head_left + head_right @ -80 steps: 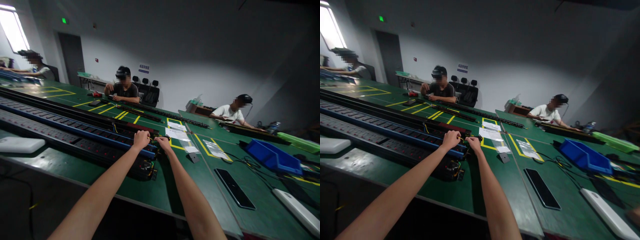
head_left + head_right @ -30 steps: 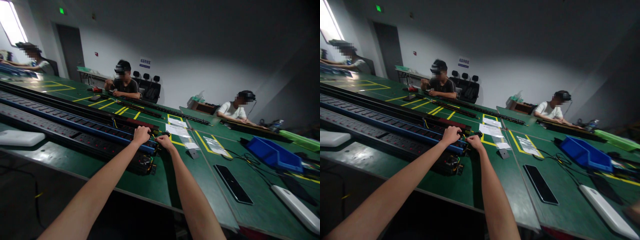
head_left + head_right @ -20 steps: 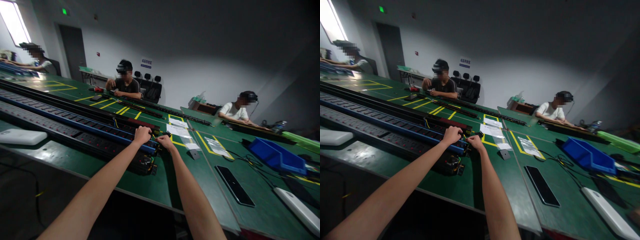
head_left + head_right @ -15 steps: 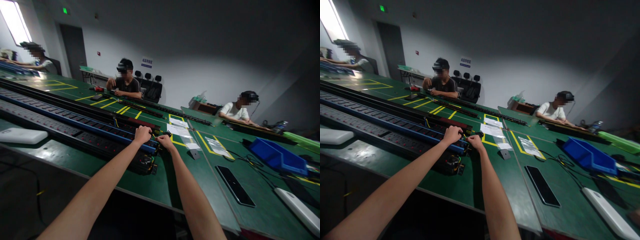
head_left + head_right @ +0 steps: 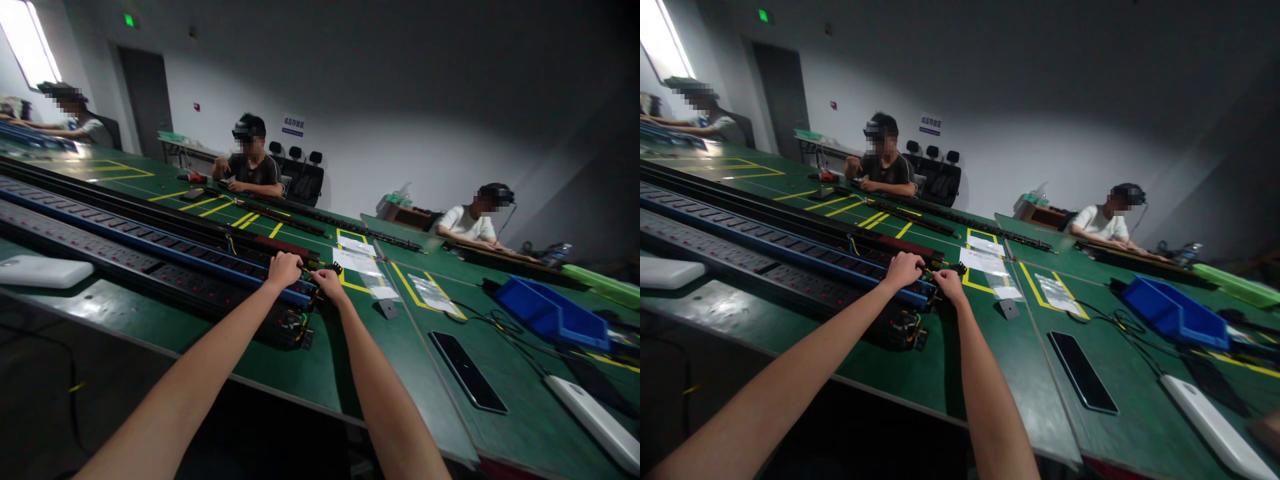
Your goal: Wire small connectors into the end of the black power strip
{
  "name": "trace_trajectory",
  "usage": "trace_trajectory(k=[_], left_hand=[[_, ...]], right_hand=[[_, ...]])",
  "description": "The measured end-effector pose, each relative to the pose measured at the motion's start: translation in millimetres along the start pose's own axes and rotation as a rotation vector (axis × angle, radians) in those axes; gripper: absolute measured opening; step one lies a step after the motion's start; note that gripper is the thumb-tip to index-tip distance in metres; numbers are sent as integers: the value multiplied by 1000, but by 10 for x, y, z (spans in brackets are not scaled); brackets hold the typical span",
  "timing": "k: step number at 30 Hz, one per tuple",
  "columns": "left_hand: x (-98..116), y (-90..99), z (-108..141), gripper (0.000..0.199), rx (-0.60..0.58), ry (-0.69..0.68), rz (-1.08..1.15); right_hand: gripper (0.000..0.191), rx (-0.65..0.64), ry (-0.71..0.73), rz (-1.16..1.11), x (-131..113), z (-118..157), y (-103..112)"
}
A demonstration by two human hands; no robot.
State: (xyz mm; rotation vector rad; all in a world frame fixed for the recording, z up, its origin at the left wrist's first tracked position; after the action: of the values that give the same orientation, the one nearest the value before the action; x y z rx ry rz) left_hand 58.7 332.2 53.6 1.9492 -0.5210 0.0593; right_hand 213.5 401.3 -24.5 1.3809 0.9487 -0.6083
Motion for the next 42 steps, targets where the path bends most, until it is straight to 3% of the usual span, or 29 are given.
trace_trajectory(k=[13, 23, 28, 35, 42], left_hand=[[-31, -26, -10, 33, -2, 17, 49], [-242, -90, -100, 32, -1, 103, 234], [-360, -46, -138, 38, 113, 191, 347], [-496, 98, -24, 37, 310, 336, 343], [-499, 133, 7, 37, 329, 356, 326]], right_hand=[[55, 26, 29, 44, -65, -43, -26], [60, 32, 38, 16, -165, -38, 5], [56, -14, 1, -14, -119, 10, 53], [50, -134, 31, -93, -152, 9, -70], [50, -122, 60, -89, -210, -18, -99]])
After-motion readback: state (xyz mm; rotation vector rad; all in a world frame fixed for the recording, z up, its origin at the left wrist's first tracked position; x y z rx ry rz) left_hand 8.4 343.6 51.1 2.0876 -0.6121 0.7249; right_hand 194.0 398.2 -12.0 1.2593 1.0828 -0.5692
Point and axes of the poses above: each hand's wrist, its own z-axis away from the middle knuckle, its own y-axis out of the back of the hand, x = y × z, the point moved 8 cm from there along -z, towards the middle knuckle, and after that the axes turned 15 degrees about -y, right-handed, at the moved point
